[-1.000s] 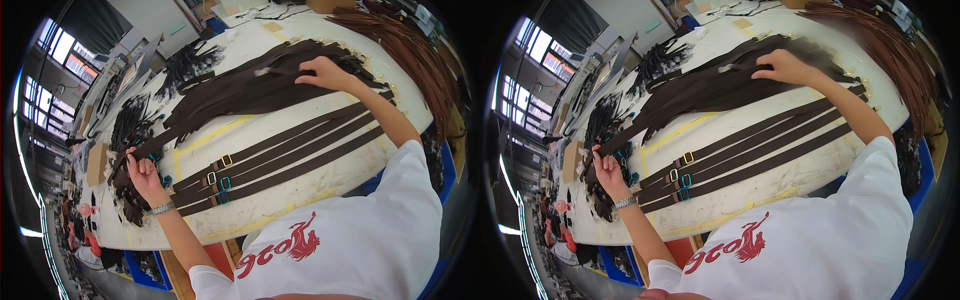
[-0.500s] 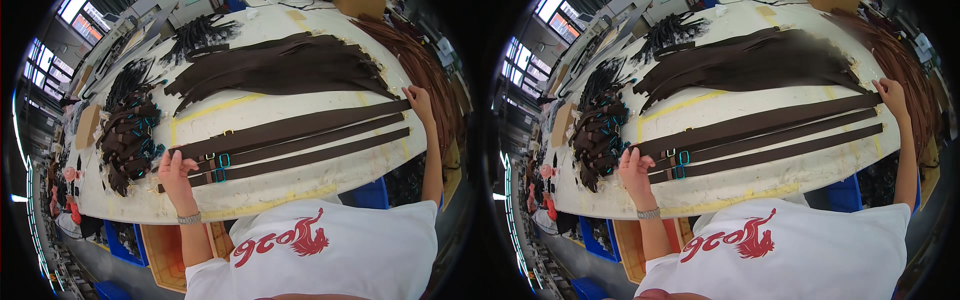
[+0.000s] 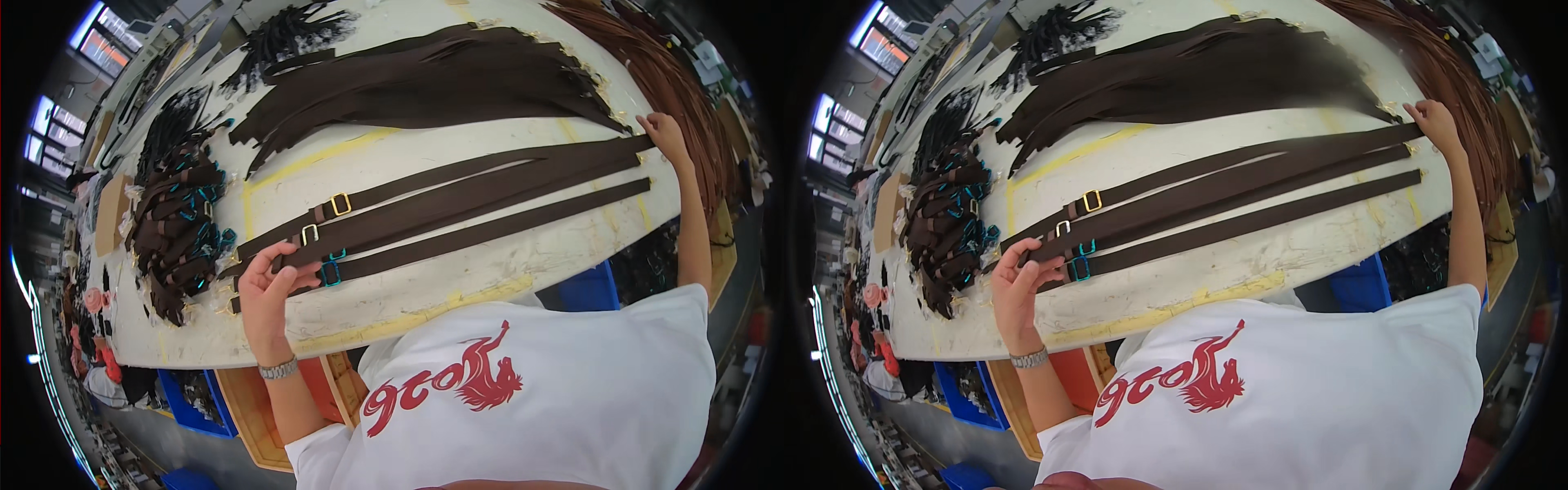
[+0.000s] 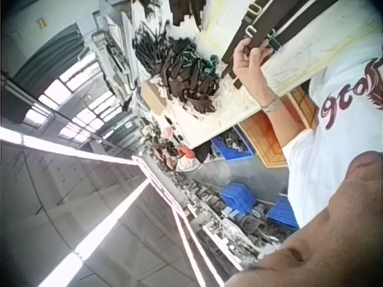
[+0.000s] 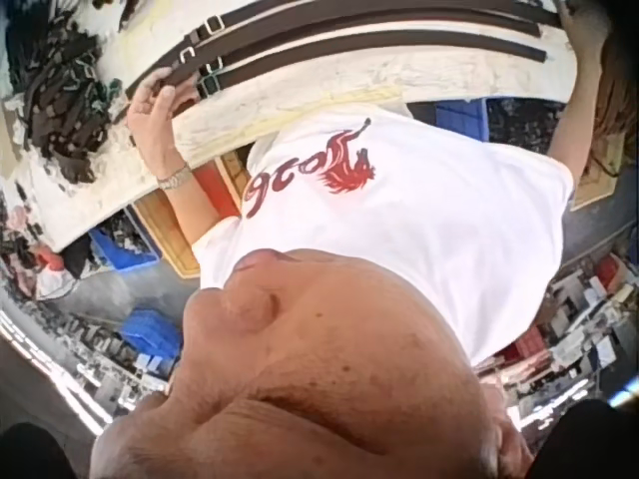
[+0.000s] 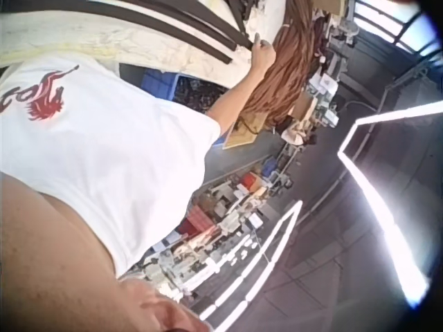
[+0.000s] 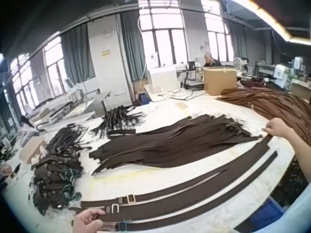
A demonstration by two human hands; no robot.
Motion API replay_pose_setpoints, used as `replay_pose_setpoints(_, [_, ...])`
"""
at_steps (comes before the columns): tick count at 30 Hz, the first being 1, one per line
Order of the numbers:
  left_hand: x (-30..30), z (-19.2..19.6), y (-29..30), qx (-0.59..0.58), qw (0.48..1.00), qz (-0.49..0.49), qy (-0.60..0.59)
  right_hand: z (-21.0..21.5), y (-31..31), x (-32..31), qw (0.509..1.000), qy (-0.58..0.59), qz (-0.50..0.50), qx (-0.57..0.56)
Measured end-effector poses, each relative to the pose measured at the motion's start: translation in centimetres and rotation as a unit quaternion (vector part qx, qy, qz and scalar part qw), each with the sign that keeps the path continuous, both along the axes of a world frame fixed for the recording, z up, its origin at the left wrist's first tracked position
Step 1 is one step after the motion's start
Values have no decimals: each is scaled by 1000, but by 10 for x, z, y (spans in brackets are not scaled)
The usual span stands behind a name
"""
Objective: The person assembles brown leather belts by threading the strap through metal buckles. They repeatedly pick up a belt and a buckle, thread the leather through the buckle frame, and place the finished assembly on the table. The process is repeated for multiple units throughout the clip.
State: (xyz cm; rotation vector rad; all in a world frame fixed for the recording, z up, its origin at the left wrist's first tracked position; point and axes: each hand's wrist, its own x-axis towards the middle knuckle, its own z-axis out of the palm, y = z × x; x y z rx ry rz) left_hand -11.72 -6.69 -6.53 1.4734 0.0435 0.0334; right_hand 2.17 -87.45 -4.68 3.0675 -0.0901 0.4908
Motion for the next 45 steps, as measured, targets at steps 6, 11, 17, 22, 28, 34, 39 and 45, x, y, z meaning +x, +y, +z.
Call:
replay_pose_setpoints(6, [-15,-13,-1,172,981,37,80,-11,-18,4,996,76,-29,-42])
replay_pose_setpoints(11, [-10,-31,-9,52,988,15,146,-26,6,13,984,-83,63,-147])
replay_pose_setpoints(17, [-7,3,-43,77,990,-30,115,2,355,-27,861,105,380,321])
replay_pose_setpoints(22, [-8,18,-46,107,985,-92,99,-31,526,-63,629,405,516,418])
replay_pose_setpoints(28, [16,18,131,421,872,230,-99,-36,548,-60,472,612,417,477])
replay_pose_setpoints(34, [51,42,255,814,487,254,-190,-79,554,-69,373,685,353,517])
replay_pose_setpoints(39, [97,30,239,877,427,132,-179,-89,560,-75,373,679,344,531])
replay_pose_setpoints(45, [103,49,249,855,453,98,-234,-76,551,-69,380,670,362,525])
